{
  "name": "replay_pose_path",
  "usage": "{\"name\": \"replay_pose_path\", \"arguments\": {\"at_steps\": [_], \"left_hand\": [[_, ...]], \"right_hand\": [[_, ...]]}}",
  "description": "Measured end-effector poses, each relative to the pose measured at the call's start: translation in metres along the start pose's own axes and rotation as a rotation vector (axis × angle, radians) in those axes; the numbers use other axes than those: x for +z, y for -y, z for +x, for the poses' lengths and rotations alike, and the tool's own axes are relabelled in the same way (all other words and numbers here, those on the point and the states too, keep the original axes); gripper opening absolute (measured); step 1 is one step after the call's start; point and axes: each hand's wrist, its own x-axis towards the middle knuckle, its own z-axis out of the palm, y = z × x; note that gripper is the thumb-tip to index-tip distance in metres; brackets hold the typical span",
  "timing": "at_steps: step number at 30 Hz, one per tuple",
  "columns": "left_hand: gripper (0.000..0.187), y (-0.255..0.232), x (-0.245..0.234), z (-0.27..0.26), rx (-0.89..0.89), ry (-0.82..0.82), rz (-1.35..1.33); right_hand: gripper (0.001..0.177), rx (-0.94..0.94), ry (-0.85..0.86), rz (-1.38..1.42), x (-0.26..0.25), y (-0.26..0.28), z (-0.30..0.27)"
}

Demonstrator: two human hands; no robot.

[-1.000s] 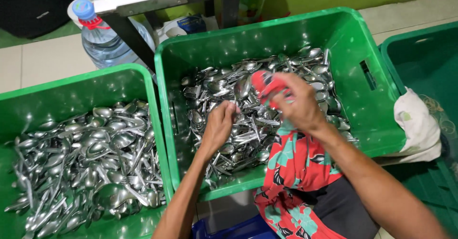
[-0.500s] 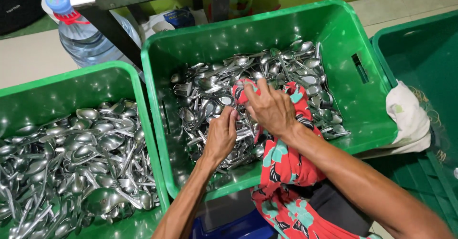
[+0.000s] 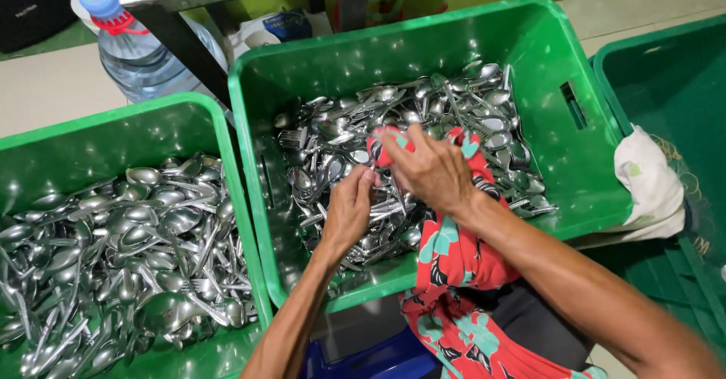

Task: Wiping and cleaning individual metal spoons with a cloth.

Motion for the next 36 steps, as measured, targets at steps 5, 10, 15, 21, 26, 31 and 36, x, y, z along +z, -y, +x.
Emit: {"name": "replay_pose_path", "arguments": {"at_steps": [5, 10, 15, 21, 26, 31, 36], "left_hand": [[0.037, -0.004, -0.003, 0.003, -0.158, -0.032, -0.112], [0.032, -0.016, -0.01, 0.001, -0.125, -0.125, -0.123], [0.028, -0.005, 0.001, 0.002, -0.025, -0.105, -0.08], [0.024, 0.005, 0.002, 0.003, 0.082, -0.098, -0.005], [0.021, -0.002, 0.003, 0.002, 0.128, -0.073, 0.094], [0.019, -0.02, -0.005, -0.007, 0.177, -0.027, 0.319], [0.013, 0.008, 0.002, -0.003, 0.271, -0.022, 0.365]], "right_hand": [[0.037, 0.217, -0.04, 0.101, 0.013, -0.034, -0.004], [0.044, 0.38, -0.151, 0.489, 0.004, -0.043, -0.005], [0.047, -0.109, -0.116, 0.165, 0.017, -0.002, -0.017], [0.034, 0.26, -0.123, 0.589, 0.009, -0.02, -0.004], [0.033, 0.38, -0.141, 0.568, 0.013, -0.042, -0.006], [0.037, -0.013, 0.009, 0.209, -0.004, -0.003, -0.006], [0.034, 0.315, -0.022, 0.491, 0.02, -0.054, -0.002]]}}
